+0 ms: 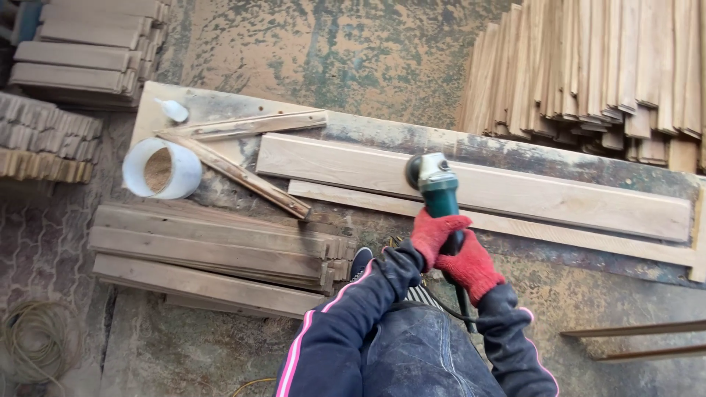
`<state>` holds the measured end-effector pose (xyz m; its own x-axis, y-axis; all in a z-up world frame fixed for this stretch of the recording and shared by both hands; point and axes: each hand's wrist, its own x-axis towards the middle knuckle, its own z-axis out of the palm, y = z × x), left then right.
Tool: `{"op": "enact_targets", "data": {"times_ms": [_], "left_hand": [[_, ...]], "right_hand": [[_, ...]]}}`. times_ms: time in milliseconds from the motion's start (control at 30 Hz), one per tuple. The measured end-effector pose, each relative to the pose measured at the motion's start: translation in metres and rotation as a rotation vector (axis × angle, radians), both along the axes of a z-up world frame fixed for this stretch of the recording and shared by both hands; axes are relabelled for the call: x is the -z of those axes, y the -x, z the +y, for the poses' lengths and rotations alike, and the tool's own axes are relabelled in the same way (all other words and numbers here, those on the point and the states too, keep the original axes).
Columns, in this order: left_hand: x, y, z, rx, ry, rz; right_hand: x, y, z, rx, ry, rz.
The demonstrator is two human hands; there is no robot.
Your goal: The recorder is sanding a long wooden plank on a workbench using a handheld angle grinder equipped with a sanding pad.
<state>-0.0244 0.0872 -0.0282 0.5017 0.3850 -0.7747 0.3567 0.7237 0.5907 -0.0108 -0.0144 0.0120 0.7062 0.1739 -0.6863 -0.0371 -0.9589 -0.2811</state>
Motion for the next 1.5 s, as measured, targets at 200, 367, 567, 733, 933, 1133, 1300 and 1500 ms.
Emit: {"op": "enact_targets", "data": {"times_ms": [200, 367, 567, 733, 933, 1133, 1300, 1500], "left_hand": [[0.034, 0.042, 0.075, -0.156, -0.077, 0.078], [0.046, 0.079, 0.136, -0.282, -0.089, 0.121], [0.049, 0.111, 0.187, -0.446, -0.049, 0.108], [0.051, 0.1, 0.175, -0.491, 0.017, 0.073], [0.006, 0.042, 0.089, -0.089, -0.043, 0.049], [-0.006, -0.039, -0.027, 0.231, -0.02, -0.095], [-0.007, -0.085, -0.104, 0.556, -0.013, -0.149], [-0.017, -0.089, -0.115, 0.606, -0.043, -0.11]], "right_hand": [[0.015, 0.016, 0.077, -0.271, 0.031, 0.026], [0.005, 0.04, 0.151, -0.423, -0.001, 0.047], [-0.003, 0.067, 0.206, -0.518, -0.024, 0.045], [0.043, 0.056, 0.18, -0.396, -0.134, 0.058], [0.053, 0.025, 0.076, -0.015, -0.19, 0.068], [0.043, -0.001, -0.037, 0.595, -0.513, -0.036], [0.016, -0.01, -0.093, 0.643, -0.442, -0.232], [0.011, -0.014, -0.102, 0.665, -0.433, -0.226]]}}
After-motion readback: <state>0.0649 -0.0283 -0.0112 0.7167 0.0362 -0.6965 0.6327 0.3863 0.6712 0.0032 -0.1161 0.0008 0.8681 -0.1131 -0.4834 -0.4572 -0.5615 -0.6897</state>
